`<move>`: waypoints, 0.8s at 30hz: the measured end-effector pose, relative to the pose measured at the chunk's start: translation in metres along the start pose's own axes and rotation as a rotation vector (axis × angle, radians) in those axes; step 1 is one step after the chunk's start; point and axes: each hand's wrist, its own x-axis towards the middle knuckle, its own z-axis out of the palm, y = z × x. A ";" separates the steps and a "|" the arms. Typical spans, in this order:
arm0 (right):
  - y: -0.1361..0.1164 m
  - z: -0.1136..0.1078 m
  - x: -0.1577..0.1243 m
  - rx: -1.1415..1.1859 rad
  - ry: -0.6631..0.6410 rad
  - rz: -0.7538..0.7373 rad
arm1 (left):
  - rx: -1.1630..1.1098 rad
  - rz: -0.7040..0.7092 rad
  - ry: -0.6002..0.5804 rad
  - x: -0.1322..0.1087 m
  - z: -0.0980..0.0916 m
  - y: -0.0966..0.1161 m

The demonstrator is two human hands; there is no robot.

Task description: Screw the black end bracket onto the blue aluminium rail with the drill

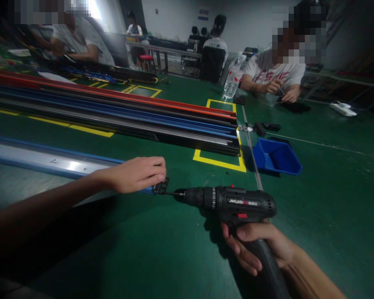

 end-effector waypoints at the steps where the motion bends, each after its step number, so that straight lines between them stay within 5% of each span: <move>1: 0.000 0.000 0.000 -0.002 -0.006 -0.010 | -0.005 -0.004 -0.004 0.000 0.000 0.000; 24: 0.003 -0.009 -0.004 -0.079 0.022 -0.018 | -0.052 -0.014 0.001 0.000 -0.004 0.003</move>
